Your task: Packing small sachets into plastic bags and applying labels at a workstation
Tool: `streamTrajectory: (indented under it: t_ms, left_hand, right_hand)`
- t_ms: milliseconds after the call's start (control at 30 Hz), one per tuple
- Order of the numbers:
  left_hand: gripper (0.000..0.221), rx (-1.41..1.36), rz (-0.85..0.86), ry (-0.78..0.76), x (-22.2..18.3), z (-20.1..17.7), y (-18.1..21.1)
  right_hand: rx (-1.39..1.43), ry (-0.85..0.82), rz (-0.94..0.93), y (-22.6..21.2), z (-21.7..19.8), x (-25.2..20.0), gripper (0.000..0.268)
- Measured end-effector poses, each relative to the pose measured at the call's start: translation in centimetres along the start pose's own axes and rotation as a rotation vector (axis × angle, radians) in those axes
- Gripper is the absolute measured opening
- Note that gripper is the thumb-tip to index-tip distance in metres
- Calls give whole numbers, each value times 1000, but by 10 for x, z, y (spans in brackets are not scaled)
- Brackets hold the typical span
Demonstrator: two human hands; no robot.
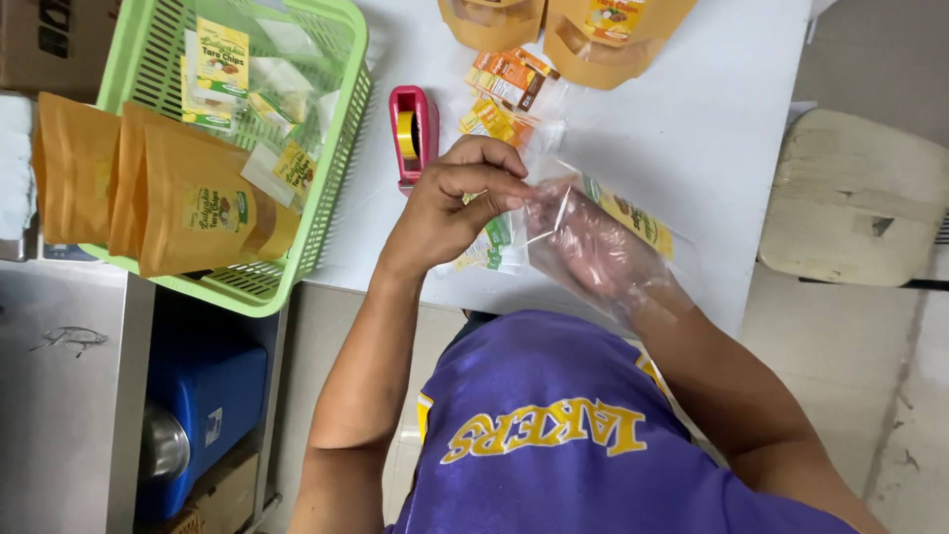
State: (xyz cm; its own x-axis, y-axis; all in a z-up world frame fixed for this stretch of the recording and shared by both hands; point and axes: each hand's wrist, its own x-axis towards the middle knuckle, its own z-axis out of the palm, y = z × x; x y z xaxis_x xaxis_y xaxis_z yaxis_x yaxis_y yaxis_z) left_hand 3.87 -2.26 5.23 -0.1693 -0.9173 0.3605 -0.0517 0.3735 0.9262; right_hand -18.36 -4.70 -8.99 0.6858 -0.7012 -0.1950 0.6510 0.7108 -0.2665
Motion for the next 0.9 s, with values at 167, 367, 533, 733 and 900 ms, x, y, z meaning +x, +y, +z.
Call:
streamTrajectory:
  t_ms: [167,367,533,733,900]
  left_hand:
    - [11,4,-5,15,-2,7,-9]
    - [22,-247,-288,39,-1,-1,-1]
    - [16,-234,-315,-9,0,5,-4]
    - [12,203,-67,68,-2,16,-9]
    - [26,206,-24,98,-17,26,-8]
  right_hand:
    - [413,-141,154,1,3,-11,28]
    - [322,-94,160,-3,39,6,32]
    - [-309,69,-20,1,86,-27,31]
    - [-1038,-15,-375,-15,109,-23,23]
    - [-1105,-191,-444,-19,99,-15,15]
